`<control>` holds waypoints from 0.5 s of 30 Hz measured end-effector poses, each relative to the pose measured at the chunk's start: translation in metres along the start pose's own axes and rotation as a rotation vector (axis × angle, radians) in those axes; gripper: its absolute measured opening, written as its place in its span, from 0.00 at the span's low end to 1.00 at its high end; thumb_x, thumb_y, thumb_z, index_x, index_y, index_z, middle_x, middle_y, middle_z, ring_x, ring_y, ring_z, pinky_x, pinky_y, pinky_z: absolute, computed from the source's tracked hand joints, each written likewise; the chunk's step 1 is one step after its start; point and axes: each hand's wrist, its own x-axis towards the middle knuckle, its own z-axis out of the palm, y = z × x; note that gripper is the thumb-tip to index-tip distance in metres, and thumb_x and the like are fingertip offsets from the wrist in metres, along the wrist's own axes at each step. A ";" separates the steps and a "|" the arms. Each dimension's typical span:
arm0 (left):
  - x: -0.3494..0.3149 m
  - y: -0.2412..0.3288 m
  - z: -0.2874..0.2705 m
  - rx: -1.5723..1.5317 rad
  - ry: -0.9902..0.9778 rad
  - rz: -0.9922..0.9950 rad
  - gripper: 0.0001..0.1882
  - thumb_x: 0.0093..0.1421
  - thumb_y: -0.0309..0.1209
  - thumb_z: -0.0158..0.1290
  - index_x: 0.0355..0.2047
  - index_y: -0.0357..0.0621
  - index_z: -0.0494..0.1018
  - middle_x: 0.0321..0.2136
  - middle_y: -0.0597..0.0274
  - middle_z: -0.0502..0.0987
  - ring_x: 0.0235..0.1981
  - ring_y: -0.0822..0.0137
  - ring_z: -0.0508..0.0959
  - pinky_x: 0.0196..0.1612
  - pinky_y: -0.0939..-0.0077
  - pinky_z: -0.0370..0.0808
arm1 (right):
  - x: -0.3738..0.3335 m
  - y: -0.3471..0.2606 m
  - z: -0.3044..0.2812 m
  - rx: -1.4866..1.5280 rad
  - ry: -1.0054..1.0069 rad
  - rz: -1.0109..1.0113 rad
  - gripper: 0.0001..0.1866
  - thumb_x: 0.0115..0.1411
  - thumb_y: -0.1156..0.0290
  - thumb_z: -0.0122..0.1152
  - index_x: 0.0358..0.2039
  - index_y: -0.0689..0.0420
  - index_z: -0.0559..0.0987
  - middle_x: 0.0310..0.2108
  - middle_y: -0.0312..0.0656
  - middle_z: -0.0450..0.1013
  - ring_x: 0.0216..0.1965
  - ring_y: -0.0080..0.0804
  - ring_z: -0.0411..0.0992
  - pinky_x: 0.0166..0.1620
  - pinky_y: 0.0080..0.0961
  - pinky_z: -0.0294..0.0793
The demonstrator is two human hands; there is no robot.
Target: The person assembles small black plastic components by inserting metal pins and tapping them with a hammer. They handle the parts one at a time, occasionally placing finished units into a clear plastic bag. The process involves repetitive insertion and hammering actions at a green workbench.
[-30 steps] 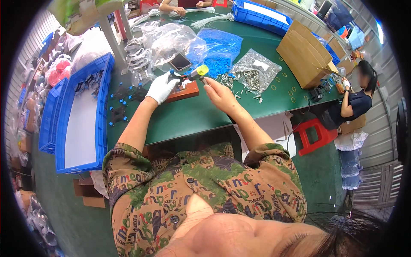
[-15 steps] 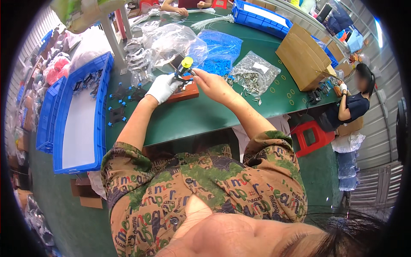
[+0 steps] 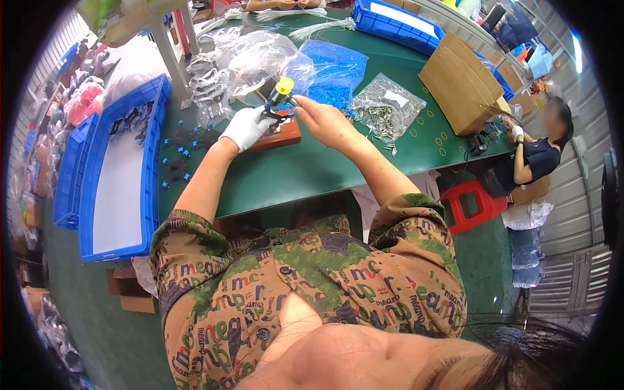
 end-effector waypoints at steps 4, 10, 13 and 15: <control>0.003 -0.004 -0.001 0.012 -0.002 0.026 0.12 0.68 0.37 0.55 0.45 0.44 0.80 0.33 0.45 0.83 0.37 0.44 0.81 0.44 0.55 0.76 | 0.001 -0.001 -0.004 -0.017 -0.022 -0.006 0.21 0.74 0.60 0.51 0.61 0.58 0.74 0.48 0.58 0.79 0.48 0.59 0.78 0.51 0.48 0.78; 0.000 0.004 -0.006 -0.037 -0.025 -0.013 0.11 0.68 0.33 0.54 0.42 0.38 0.81 0.29 0.51 0.83 0.32 0.57 0.82 0.40 0.64 0.77 | 0.019 -0.037 -0.045 0.185 0.243 -0.004 0.22 0.72 0.64 0.57 0.63 0.59 0.73 0.48 0.60 0.80 0.49 0.58 0.79 0.52 0.41 0.78; 0.002 0.003 -0.004 0.003 -0.002 0.014 0.11 0.69 0.33 0.54 0.42 0.37 0.81 0.29 0.53 0.83 0.31 0.60 0.82 0.40 0.65 0.77 | 0.011 -0.039 -0.043 0.205 0.248 0.006 0.22 0.73 0.61 0.55 0.62 0.60 0.74 0.46 0.61 0.80 0.46 0.61 0.80 0.49 0.44 0.78; 0.000 -0.007 0.006 0.021 0.004 0.065 0.12 0.69 0.32 0.53 0.42 0.37 0.81 0.29 0.54 0.83 0.31 0.61 0.82 0.40 0.66 0.77 | -0.007 0.001 -0.011 -0.023 0.042 -0.021 0.22 0.74 0.59 0.54 0.60 0.60 0.75 0.46 0.60 0.80 0.46 0.60 0.79 0.49 0.47 0.79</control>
